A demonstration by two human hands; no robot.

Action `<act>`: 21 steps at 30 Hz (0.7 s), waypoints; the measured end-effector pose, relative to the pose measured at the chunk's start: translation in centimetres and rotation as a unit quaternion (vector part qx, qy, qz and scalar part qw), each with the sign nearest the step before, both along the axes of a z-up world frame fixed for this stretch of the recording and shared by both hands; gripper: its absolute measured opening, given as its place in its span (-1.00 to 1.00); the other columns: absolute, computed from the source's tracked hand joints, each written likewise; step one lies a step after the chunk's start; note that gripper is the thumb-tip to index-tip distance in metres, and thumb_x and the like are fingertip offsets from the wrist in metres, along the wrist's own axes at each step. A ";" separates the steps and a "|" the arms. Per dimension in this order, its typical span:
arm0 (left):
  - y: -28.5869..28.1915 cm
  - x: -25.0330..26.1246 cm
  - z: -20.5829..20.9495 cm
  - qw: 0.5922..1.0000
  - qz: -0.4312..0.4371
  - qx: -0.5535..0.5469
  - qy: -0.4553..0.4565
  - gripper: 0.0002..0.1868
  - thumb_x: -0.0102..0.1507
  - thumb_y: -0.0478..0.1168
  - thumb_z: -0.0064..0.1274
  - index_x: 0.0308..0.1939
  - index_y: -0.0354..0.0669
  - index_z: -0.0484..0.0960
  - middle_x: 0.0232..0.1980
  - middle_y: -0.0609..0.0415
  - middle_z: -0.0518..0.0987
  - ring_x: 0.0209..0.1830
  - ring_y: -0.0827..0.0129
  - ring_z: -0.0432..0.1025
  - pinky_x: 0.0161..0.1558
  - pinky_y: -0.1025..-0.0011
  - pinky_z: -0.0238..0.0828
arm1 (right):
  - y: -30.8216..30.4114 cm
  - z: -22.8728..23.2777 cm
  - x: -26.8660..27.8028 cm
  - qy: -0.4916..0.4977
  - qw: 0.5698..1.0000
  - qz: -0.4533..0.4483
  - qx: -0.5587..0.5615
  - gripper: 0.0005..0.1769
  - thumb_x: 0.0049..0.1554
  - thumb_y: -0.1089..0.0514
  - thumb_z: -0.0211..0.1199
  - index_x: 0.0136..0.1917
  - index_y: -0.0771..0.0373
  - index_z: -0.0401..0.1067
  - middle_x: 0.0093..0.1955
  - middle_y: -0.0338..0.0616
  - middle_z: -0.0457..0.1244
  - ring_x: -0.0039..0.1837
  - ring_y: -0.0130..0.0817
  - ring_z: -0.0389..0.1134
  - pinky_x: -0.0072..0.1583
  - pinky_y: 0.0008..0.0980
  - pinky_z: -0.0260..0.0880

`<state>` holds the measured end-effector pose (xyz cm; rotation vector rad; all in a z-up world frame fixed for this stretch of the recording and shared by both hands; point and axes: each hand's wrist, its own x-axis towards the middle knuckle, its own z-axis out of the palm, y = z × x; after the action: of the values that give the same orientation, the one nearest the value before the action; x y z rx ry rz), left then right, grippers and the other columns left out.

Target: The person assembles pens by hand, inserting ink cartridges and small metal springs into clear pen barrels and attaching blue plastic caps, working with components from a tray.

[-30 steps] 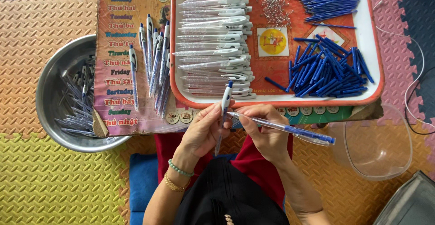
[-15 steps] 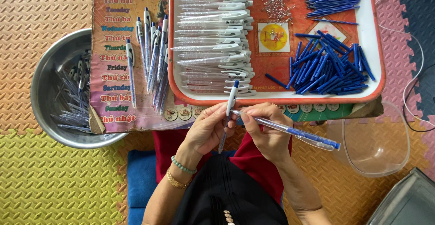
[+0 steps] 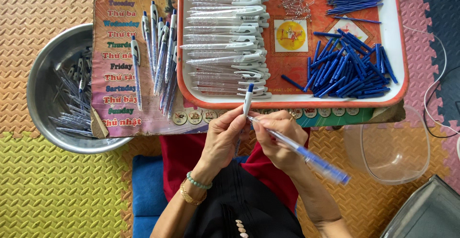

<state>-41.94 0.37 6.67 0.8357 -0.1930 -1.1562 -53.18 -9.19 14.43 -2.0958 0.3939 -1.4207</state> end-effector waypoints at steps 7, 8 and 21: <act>-0.5 0.0 3.1 1.000 0.001 0.006 0.017 -0.57 0.50 -0.27 0.12 0.42 -0.40 0.64 -0.02 -0.17 0.75 -0.25 0.52 0.51 -0.39 0.59 0.53 | 0.3 -2.2 -0.2 -0.050 0.995 0.050 -0.065 -0.90 0.15 0.36 0.52 -0.03 0.37 0.67 -0.01 0.18 0.46 -0.03 0.15 0.61 -0.02 0.09 0.77; -0.2 -0.1 2.7 1.000 0.000 0.006 0.017 -0.57 0.50 -0.27 0.12 0.42 -0.40 0.64 -0.02 -0.17 0.75 -0.25 0.52 0.51 -0.39 0.59 0.53 | 0.3 -2.0 -1.2 -0.049 0.995 0.050 -0.064 -0.90 0.15 0.36 0.52 -0.03 0.37 0.67 -0.01 0.18 0.46 -0.03 0.15 0.61 -0.02 0.09 0.77; 0.1 0.2 4.8 0.982 -0.169 -0.076 0.039 -0.48 0.58 -0.22 -0.09 0.62 -0.29 0.43 -0.11 -0.19 0.50 -0.46 0.54 0.16 -0.53 0.72 0.01 | -3.6 0.7 -1.7 -0.030 0.890 0.154 0.428 -0.66 0.44 0.22 0.11 0.27 0.57 0.50 -0.43 -0.12 0.19 -0.36 -0.56 0.13 -0.29 -0.61 0.12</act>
<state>-41.74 0.42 11.51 0.6350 -0.3634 -1.4705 -54.89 -12.84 15.16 -1.3105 0.5153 -0.8754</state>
